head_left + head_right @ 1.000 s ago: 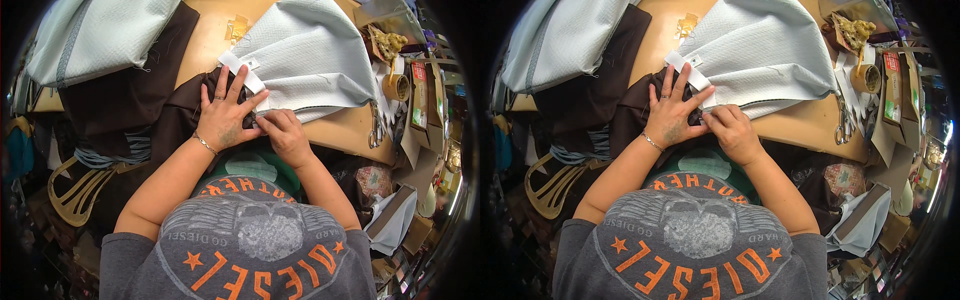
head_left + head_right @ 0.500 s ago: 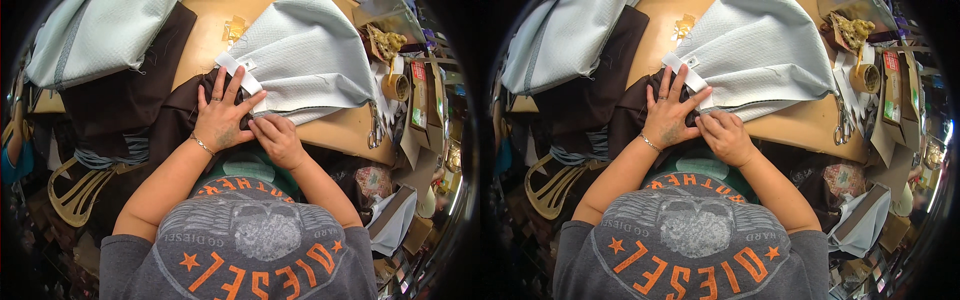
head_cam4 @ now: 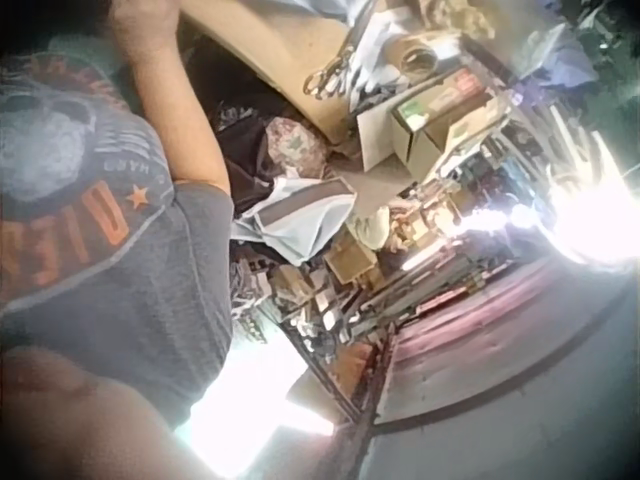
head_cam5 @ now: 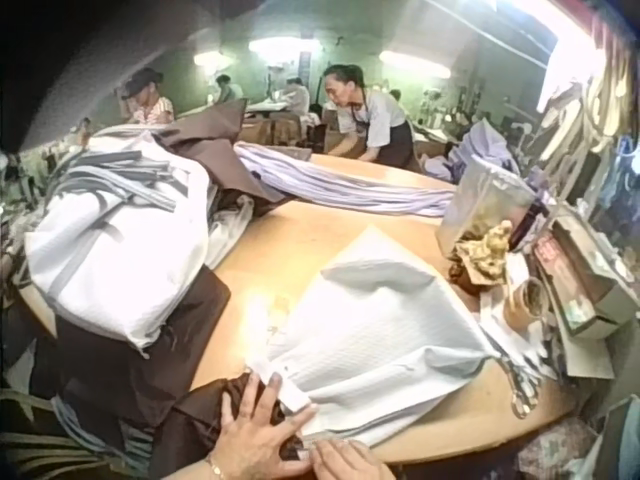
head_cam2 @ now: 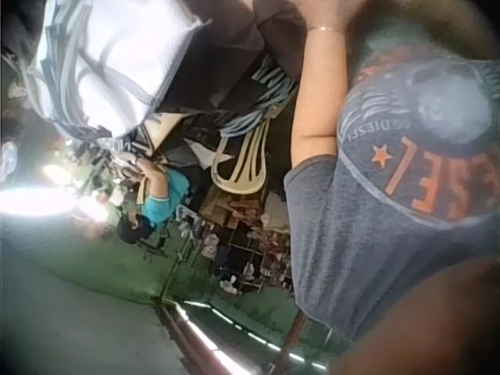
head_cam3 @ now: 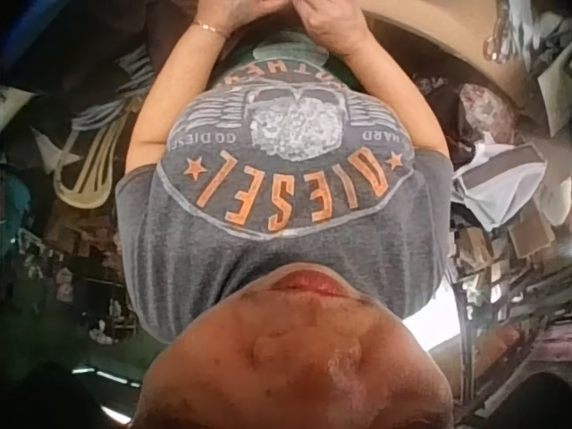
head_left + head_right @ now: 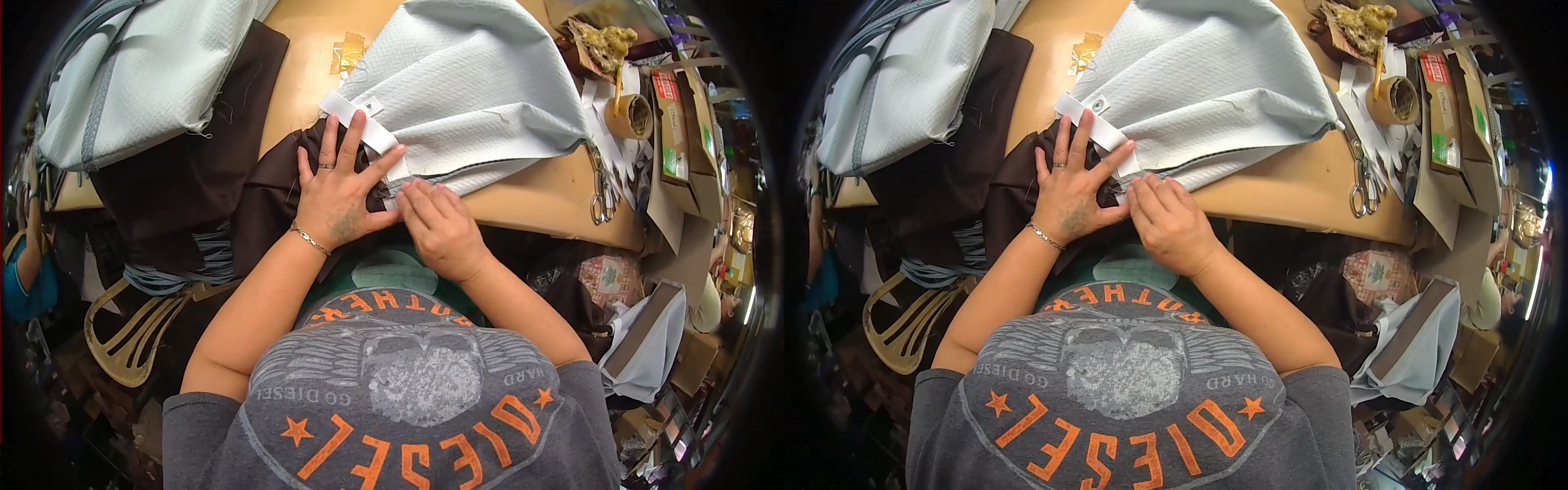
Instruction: The person aligns, folds, and presses the edges of a white textured material and a brown fabric piece by hand on a workshop table, and handles a plastic-wrapped package.
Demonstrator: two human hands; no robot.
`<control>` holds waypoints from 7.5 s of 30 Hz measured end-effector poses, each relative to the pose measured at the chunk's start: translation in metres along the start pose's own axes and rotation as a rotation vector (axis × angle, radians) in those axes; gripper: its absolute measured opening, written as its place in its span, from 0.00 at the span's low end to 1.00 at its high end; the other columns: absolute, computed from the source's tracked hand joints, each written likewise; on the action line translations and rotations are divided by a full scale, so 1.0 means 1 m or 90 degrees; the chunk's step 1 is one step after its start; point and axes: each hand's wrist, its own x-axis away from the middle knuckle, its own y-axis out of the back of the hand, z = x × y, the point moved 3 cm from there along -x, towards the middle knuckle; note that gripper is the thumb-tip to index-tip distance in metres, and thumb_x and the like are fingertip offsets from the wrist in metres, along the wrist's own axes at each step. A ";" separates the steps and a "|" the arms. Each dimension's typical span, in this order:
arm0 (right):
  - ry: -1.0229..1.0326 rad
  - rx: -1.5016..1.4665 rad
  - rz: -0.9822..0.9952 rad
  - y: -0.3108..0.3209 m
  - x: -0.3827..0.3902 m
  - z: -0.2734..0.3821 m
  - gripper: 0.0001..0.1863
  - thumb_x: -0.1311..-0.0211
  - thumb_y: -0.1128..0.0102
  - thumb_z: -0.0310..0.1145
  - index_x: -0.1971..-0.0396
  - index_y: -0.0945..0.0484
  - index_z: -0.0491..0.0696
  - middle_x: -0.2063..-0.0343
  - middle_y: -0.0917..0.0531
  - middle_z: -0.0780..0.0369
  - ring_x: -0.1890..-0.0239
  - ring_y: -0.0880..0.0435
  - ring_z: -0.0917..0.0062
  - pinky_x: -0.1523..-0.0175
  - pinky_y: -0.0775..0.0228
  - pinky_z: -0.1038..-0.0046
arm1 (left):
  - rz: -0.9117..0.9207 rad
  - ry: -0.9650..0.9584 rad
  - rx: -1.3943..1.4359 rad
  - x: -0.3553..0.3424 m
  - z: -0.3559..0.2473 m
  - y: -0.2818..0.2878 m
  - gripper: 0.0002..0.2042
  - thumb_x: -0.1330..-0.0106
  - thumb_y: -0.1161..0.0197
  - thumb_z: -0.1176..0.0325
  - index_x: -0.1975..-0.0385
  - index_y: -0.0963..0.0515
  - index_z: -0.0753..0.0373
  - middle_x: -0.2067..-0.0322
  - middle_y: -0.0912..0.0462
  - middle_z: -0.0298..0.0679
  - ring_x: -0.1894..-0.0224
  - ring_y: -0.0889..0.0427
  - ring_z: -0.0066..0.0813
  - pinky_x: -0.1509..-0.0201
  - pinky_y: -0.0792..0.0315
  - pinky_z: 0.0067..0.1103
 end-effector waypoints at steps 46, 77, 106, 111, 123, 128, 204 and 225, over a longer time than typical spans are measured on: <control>-0.226 0.232 0.094 0.014 0.019 -0.067 0.16 0.54 0.53 0.30 0.64 0.25 0.39 0.62 0.26 0.59 0.53 0.30 0.68 0.53 0.38 0.66 | 0.023 -0.001 -0.007 0.002 -0.001 0.001 0.37 0.65 0.35 0.41 0.47 0.36 0.33 0.36 0.62 0.40 0.34 0.65 0.45 0.49 0.51 0.60; -0.267 -0.225 -0.206 -0.009 0.019 -0.088 0.11 0.57 0.39 0.34 0.85 0.32 0.48 0.78 0.31 0.63 0.70 0.30 0.67 0.68 0.36 0.67 | 0.400 0.841 1.274 0.071 -0.012 -0.019 0.22 0.37 0.59 0.48 0.90 0.42 0.53 0.91 0.44 0.27 0.90 0.49 0.15 0.89 0.58 0.13; -0.270 -0.340 -0.251 -0.008 0.026 -0.097 0.09 0.55 0.41 0.35 0.84 0.31 0.49 0.77 0.30 0.64 0.68 0.29 0.68 0.65 0.34 0.67 | -0.295 0.034 0.081 0.013 -0.039 0.056 0.10 0.43 0.41 0.71 0.64 0.24 0.70 0.66 0.20 0.42 0.63 0.22 0.31 0.56 0.32 0.23; -0.273 -0.355 -0.251 -0.008 0.026 -0.096 0.09 0.55 0.41 0.36 0.84 0.31 0.49 0.76 0.30 0.64 0.67 0.29 0.69 0.64 0.34 0.67 | -0.344 0.320 0.509 0.028 -0.030 0.035 0.14 0.38 0.46 0.62 0.64 0.24 0.69 0.66 0.21 0.40 0.61 0.24 0.29 0.54 0.33 0.22; -0.274 -0.368 -0.295 -0.006 0.027 -0.098 0.11 0.56 0.39 0.34 0.87 0.31 0.48 0.79 0.30 0.62 0.71 0.30 0.67 0.67 0.36 0.67 | -0.055 0.521 1.099 0.028 -0.076 -0.003 0.28 0.43 0.42 0.54 0.49 0.36 0.67 0.50 0.30 0.41 0.47 0.32 0.33 0.42 0.41 0.26; -0.277 -0.379 -0.336 -0.007 0.028 -0.100 0.11 0.56 0.39 0.33 0.87 0.31 0.46 0.81 0.30 0.61 0.73 0.30 0.66 0.67 0.37 0.68 | 0.122 0.256 0.507 -0.009 -0.075 0.003 0.32 0.52 0.35 0.51 0.53 0.32 0.72 0.55 0.26 0.45 0.53 0.28 0.34 0.49 0.37 0.23; -0.497 -0.619 -0.420 -0.020 0.039 -0.119 0.12 0.45 0.43 0.34 0.83 0.28 0.44 0.86 0.27 0.68 0.81 0.33 0.89 0.73 0.38 0.84 | 0.103 0.469 1.091 -0.033 -0.080 -0.024 0.17 0.50 0.37 0.77 0.59 0.30 0.69 0.63 0.24 0.39 0.60 0.24 0.27 0.56 0.30 0.20; -0.516 -0.448 -0.342 -0.015 0.029 -0.113 0.12 0.50 0.43 0.37 0.83 0.27 0.44 0.82 0.24 0.57 0.78 0.26 0.68 0.70 0.34 0.69 | 0.315 0.349 0.659 0.006 -0.058 -0.005 0.18 0.46 0.37 0.62 0.61 0.26 0.70 0.61 0.24 0.39 0.58 0.27 0.26 0.52 0.36 0.18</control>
